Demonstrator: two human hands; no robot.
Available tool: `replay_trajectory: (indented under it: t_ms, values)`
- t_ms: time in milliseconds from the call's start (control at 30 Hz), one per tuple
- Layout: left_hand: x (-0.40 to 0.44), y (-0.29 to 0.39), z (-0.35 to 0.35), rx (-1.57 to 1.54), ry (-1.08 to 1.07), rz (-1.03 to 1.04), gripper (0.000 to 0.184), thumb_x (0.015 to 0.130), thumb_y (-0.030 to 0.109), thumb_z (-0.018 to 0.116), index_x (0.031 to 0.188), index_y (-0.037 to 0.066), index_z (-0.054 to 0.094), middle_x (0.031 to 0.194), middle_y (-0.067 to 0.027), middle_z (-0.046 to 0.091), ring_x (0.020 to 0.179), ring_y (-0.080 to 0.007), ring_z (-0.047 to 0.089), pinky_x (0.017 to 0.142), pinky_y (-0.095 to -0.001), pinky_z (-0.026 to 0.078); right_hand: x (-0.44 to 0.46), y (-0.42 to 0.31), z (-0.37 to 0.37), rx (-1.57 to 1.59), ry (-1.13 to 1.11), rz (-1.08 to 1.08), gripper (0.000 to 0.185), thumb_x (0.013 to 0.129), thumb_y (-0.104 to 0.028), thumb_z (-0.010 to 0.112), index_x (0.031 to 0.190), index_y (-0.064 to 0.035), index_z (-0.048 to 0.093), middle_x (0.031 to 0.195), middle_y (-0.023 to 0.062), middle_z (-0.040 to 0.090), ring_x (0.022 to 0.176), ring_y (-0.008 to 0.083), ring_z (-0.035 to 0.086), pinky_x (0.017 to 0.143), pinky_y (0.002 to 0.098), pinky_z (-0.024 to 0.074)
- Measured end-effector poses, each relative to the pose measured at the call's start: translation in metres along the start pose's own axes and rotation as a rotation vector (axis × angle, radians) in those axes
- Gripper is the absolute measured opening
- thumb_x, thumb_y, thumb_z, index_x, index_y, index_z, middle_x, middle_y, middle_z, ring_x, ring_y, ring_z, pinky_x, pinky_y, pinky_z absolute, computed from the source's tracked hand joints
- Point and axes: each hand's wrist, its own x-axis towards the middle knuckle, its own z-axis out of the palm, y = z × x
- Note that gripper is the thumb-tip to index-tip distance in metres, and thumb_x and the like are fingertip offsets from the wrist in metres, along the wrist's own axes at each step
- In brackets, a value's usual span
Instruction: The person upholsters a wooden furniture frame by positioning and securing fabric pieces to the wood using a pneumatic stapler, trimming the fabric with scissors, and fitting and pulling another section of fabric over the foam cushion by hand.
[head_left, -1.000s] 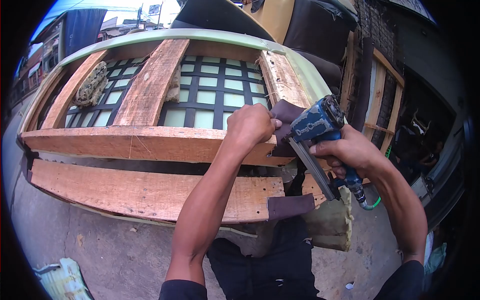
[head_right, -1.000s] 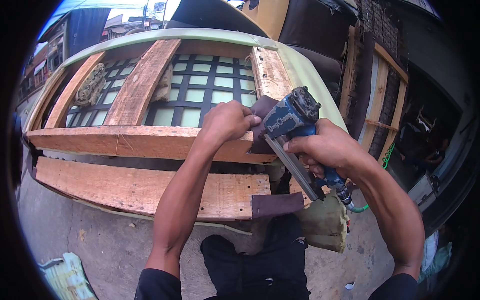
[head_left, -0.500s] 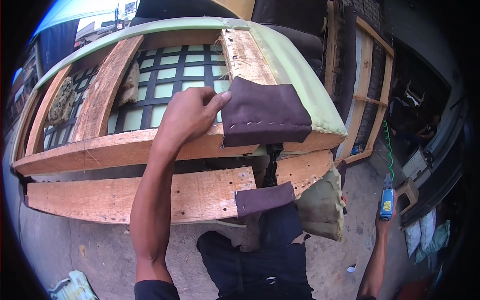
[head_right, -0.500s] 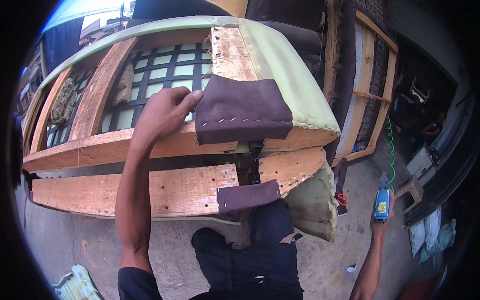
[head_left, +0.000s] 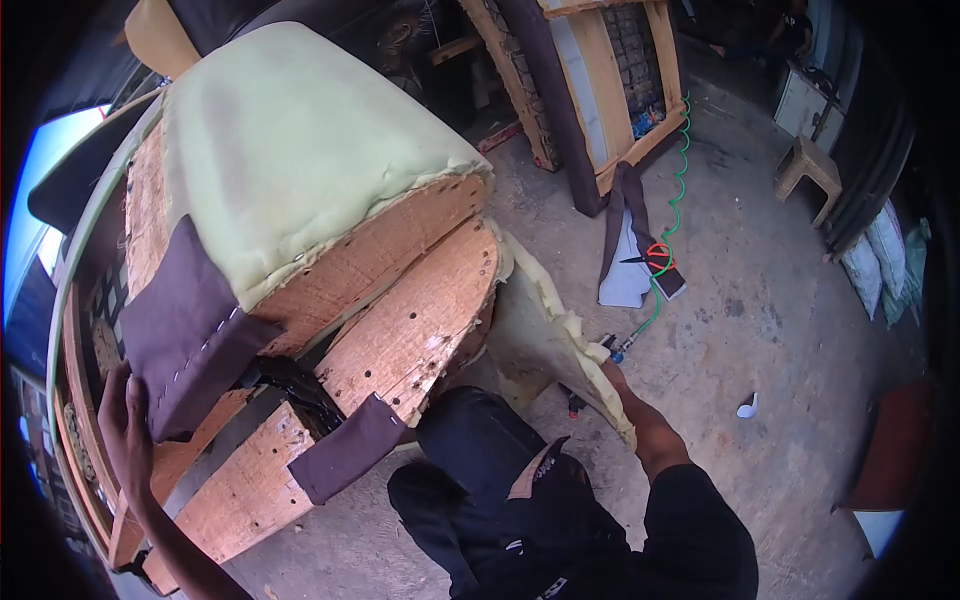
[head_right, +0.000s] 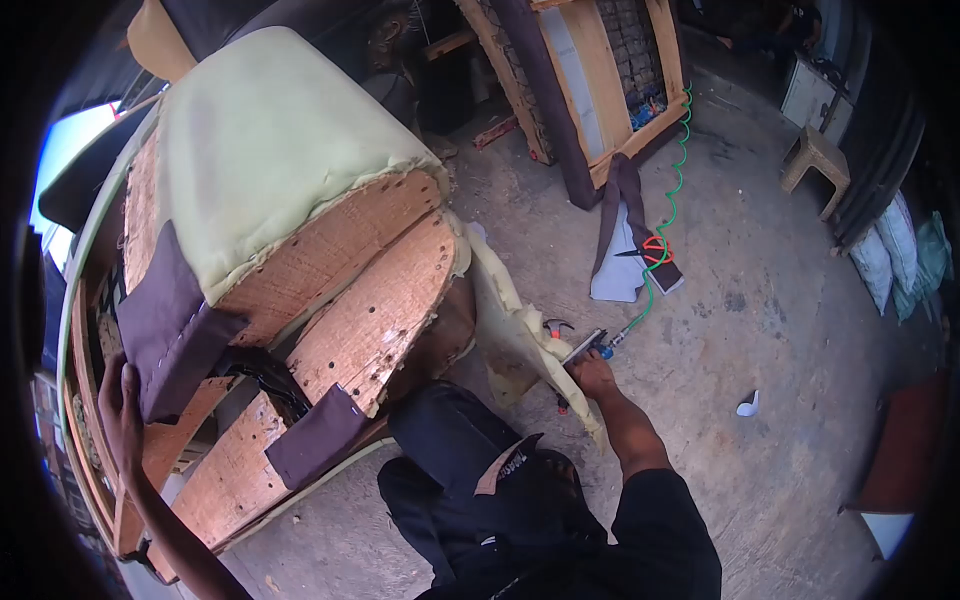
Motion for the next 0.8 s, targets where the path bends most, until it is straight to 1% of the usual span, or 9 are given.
replay_trajectory:
  t_ms: [67,167,233,300,433,500,600,633,800]
  values:
    - [0.0,0.009,0.002,0.121,0.016,0.006,0.048,0.11,0.037,0.05,0.13,-0.005,0.058,0.115,-0.0138,0.065,0.11,-0.0178,0.057,0.099,-0.0303,0.042,0.024,0.009,0.015,0.161,0.069,-0.09,0.023,0.089,-0.018,0.057,0.099,-0.0116,0.076,0.103,0.0084,0.071,0.117,0.0272,0.059,0.099,0.0384,0.0433]
    - [-0.001,0.004,-0.004,0.207,0.038,-0.012,0.048,0.11,0.038,0.048,0.13,-0.004,0.059,0.115,-0.014,0.065,0.109,-0.0183,0.058,0.099,-0.0297,0.041,0.033,-0.018,-0.036,-0.631,-0.231,-0.233,0.038,0.093,-0.014,0.055,0.13,-0.0145,0.064,0.118,0.0119,0.064,0.121,0.03,0.057,0.111,0.0433,0.0408]
    - [-0.004,-0.019,-0.009,0.265,0.046,-0.034,0.047,0.111,0.038,0.047,0.13,-0.004,0.06,0.115,-0.0141,0.065,0.109,-0.0183,0.058,0.1,-0.0293,0.041,0.032,-0.01,-0.06,-0.6,-0.384,-0.264,0.049,0.093,-0.011,0.055,0.142,-0.0166,0.054,0.119,0.0118,0.063,0.122,0.0314,0.057,0.117,0.0456,0.0368]
    - [-0.006,-0.064,-0.012,0.16,0.382,-0.107,0.047,0.112,0.037,0.046,0.131,-0.003,0.061,0.117,-0.0141,0.066,0.11,-0.0183,0.058,0.099,-0.0298,0.041,0.025,0.001,-0.073,-0.522,-0.487,-0.228,0.051,0.094,-0.009,0.053,0.145,-0.0175,0.052,0.116,0.0136,0.062,0.118,0.0336,0.061,0.106,0.0462,0.0481]
    - [0.0,-0.022,-0.013,0.195,0.197,-0.23,0.046,0.112,0.04,0.046,0.086,0.003,0.053,0.074,0.0038,0.039,0.071,-0.0075,0.037,0.063,-0.0279,0.032,0.062,0.026,-0.096,-0.278,-0.566,0.049,0.043,0.086,-0.005,0.059,0.129,-0.0044,0.064,0.089,0.021,0.074,0.084,0.0363,0.074,0.079,0.0466,0.0596]
    - [-0.001,0.008,0.0,0.253,0.245,-0.218,0.055,0.109,0.048,0.049,0.08,0.001,0.058,0.071,0.0023,0.05,0.067,-0.0085,0.044,0.062,-0.0288,0.037,0.1,0.052,-0.118,0.404,-0.382,0.427,0.038,0.083,0.001,0.06,0.12,0.0031,0.067,0.079,0.0224,0.071,0.071,0.0276,0.072,0.068,0.0406,0.0586]
    - [0.006,0.032,0.015,-0.09,0.443,-0.314,0.067,0.105,0.059,0.05,0.095,-0.004,0.072,0.08,-0.0058,0.069,0.07,-0.0115,0.063,0.068,-0.0271,0.049,0.167,0.201,-0.105,-0.141,0.187,0.138,0.037,0.088,0.002,0.051,0.121,0.0087,0.064,0.079,0.0209,0.069,0.074,0.0278,0.07,0.071,0.0429,0.0556]
    - [0.007,0.031,0.015,-0.164,0.478,-0.353,0.071,0.103,0.064,0.049,0.095,-0.003,0.073,0.079,-0.0072,0.069,0.068,-0.0139,0.064,0.067,-0.0282,0.05,0.187,0.294,-0.077,-0.248,0.512,-0.024,0.031,0.089,-0.001,0.058,0.118,0.0081,0.064,0.102,0.0219,0.071,0.091,0.0361,0.071,0.082,0.0429,0.0566]
    - [0.011,0.023,0.006,-0.277,0.602,-0.388,0.072,0.103,0.063,0.047,0.092,-0.003,0.072,0.073,-0.0106,0.069,0.064,-0.019,0.065,0.063,-0.0324,0.051,0.23,0.268,-0.138,-0.382,0.286,0.326,0.03,0.091,-0.007,0.06,0.118,0.0071,0.064,0.102,0.0203,0.071,0.091,0.0354,0.071,0.081,0.0439,0.0567]
